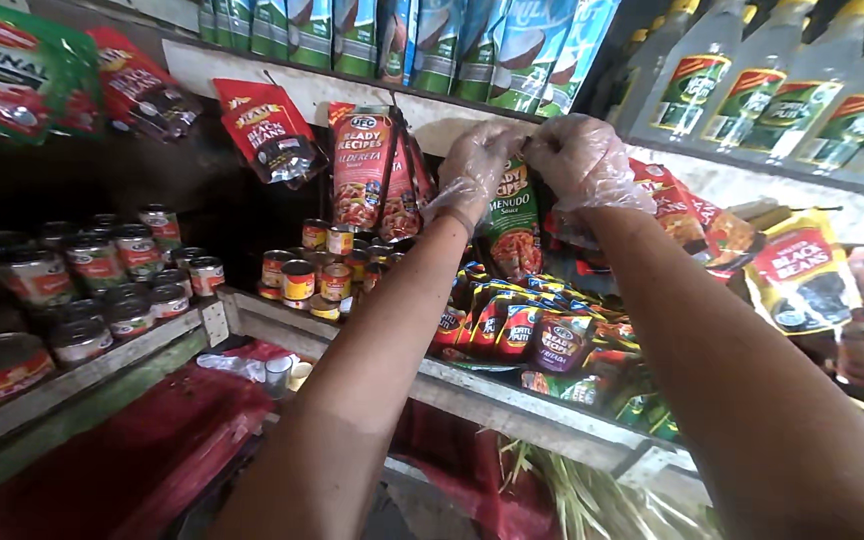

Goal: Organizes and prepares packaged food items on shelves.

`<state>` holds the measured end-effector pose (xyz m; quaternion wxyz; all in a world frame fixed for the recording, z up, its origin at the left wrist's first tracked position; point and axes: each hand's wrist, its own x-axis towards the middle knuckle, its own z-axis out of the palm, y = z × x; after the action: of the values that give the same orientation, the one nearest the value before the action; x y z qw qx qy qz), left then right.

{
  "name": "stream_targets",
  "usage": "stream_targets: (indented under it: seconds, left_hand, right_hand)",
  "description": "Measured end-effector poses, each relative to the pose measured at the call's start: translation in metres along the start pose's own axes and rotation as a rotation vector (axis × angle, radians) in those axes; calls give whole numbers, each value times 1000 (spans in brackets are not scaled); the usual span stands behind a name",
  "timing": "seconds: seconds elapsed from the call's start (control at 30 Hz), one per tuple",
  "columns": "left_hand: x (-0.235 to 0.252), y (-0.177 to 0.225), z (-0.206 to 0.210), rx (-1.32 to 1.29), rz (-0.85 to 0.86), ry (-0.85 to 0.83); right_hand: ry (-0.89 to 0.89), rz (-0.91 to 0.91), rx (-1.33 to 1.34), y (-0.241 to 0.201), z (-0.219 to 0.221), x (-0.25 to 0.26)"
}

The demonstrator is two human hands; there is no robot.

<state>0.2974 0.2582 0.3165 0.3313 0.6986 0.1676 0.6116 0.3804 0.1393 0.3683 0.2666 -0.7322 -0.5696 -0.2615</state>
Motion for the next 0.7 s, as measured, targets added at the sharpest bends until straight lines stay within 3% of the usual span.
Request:
stream_targets:
  seconds: [0.4,0.6,0.7]
  left_hand:
    - [0,22,-3,322,-117,-101]
    - [1,44,-6,567,-162,-170]
    - [0,36,-14,525,-120,-159]
  right_hand:
    - [-65,74,-52,-5,-2,5]
    - [-129,202,-294,-29,-5,5]
    - [-53,96,-383,-39,-26,-8]
